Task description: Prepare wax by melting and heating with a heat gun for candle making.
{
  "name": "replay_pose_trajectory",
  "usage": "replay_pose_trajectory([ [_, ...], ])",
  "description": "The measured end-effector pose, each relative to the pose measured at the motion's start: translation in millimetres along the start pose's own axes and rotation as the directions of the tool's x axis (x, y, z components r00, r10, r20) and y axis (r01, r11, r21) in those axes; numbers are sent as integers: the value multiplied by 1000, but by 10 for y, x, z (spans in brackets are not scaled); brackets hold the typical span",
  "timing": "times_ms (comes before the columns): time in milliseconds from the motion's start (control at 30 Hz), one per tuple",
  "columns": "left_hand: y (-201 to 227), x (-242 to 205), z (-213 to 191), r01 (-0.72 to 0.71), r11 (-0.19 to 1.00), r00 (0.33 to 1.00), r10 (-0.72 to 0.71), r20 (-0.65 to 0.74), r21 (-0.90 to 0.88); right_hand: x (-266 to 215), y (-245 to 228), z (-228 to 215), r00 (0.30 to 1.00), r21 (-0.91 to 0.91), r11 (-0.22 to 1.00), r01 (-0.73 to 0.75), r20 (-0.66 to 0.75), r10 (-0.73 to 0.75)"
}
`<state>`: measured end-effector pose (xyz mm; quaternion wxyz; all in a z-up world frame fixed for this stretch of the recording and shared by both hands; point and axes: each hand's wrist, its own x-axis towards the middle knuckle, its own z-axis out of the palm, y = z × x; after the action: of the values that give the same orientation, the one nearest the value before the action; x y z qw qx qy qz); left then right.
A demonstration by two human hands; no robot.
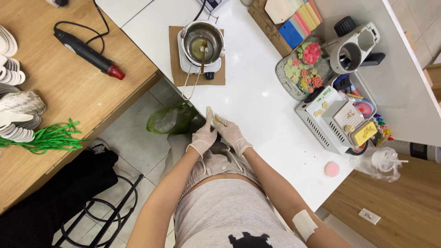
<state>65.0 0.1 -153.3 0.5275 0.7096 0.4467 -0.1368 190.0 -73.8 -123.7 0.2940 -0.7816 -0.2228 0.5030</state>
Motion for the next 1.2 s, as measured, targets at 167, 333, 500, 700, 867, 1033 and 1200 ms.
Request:
replay_pose_trajectory([
  [167,362,-87,-161,-40,991,995,28,-93,-124,-82,-181,-202,998,152,986,65,-17,-63],
  [333,985,-340,-737,-182,960,948,114,-298,-211,-445,-1270,-536,981,93,978,185,-78,-178],
  [500,1499,-390,-1727,-284,683,958,179,-223,-673,-442,-2030,-671,896,-92,915,392,-186,-402],
  [700,1160,309,-2039,-72,257,967,254,-4,-964,-24,-2130,-530,789,-667,715,210,-316,-526],
  [867,1099,365,-2105,37,64,965,257,52,-997,413,-1704,-467,631,-805,523,279,-257,-732],
  [1033,1031,460,-2156,86,51,976,197,95,-995,327,-1841,-400,667,-762,601,240,-320,-672],
  [1200,896,734,-2109,130,-4,931,346,121,-991,440,-1793,-338,608,-868,431,247,-208,-767],
])
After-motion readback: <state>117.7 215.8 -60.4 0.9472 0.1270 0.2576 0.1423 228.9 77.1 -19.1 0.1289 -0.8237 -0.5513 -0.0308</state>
